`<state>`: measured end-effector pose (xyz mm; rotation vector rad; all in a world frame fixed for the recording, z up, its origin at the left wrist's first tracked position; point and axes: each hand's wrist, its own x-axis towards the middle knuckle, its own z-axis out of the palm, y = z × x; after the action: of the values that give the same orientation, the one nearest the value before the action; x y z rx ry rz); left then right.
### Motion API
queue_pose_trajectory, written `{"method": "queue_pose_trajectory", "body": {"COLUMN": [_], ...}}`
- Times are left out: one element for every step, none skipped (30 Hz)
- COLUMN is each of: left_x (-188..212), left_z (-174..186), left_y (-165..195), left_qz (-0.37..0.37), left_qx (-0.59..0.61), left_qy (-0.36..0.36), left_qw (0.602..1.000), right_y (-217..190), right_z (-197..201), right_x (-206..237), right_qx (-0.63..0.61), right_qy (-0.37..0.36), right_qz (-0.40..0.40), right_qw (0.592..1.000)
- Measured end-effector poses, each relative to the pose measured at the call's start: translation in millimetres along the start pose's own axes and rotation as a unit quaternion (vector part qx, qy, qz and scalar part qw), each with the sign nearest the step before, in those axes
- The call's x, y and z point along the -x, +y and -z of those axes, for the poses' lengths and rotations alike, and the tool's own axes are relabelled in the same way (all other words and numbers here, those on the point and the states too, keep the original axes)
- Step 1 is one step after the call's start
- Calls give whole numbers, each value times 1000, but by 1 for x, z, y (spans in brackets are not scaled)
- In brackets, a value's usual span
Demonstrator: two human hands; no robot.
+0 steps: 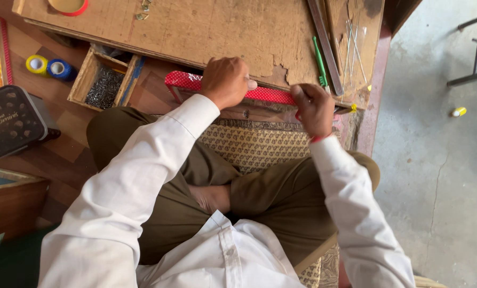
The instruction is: The person assembles a decorative framed picture by applying red patterned tape to the edges of a wooden frame, placing a clear plastic sheet over the artwork, and wiping the surface. The person handles multiple frames, applying tape and plastic covers to each.
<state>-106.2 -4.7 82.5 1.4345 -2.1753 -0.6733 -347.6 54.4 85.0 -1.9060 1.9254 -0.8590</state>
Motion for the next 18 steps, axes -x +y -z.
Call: {"method": "queue_pose_trajectory", "body": {"left_x": [-1,0,0,0,1,2,1,0,-2,-3,-3,-3,-5,-5,-1,4,12,26], "left_z": [0,0,-1,-2,-2,-4,-6,-7,-7,-6,-4,-1,5,14,23,35,47,59], "left_y": [2,3,3,4,3,3,2,0,-3,-8,-14,-22,-31,-42,-55,-69,-83,-95], "left_qz": [9,20,12,2,-7,-9,-13,-16,-12,-6,0,-57,-117,-176,-120,-65,-9,34], "left_qx": [-14,-29,-30,-33,-37,-41,-44,-48,-28,-9,9,25,39,51,80,108,135,167], "left_qy": [-8,-19,-3,12,25,24,27,32,28,24,18,86,154,219,206,191,177,143], "left_qw": [1000,999,999,999,999,999,999,998,999,1000,1000,994,980,958,968,973,975,975], "right_y": [-7,-15,-21,-27,-34,-41,-45,-46,-48,-50,-51,-51,-51,-52,-52,-52,-53,-53], "right_z": [-7,-13,-20,-27,-36,-44,-48,-50,-51,-52,-51,-50,-48,-47,-46,-46,-46,-46], "right_x": [8,19,30,40,49,57,61,61,60,60,59,59,58,57,57,58,58,58], "right_qx": [98,189,136,82,104,126,151,146,139,129,126,124,124,120,117,114,109,103], "right_qy": [106,204,142,81,70,59,50,55,59,62,63,64,68,70,69,67,65,64], "right_qz": [142,279,297,312,324,334,346,344,344,343,342,340,339,341,342,341,340,339], "right_qw": [979,919,934,943,938,932,925,926,927,928,929,930,930,930,930,931,932,933]}}
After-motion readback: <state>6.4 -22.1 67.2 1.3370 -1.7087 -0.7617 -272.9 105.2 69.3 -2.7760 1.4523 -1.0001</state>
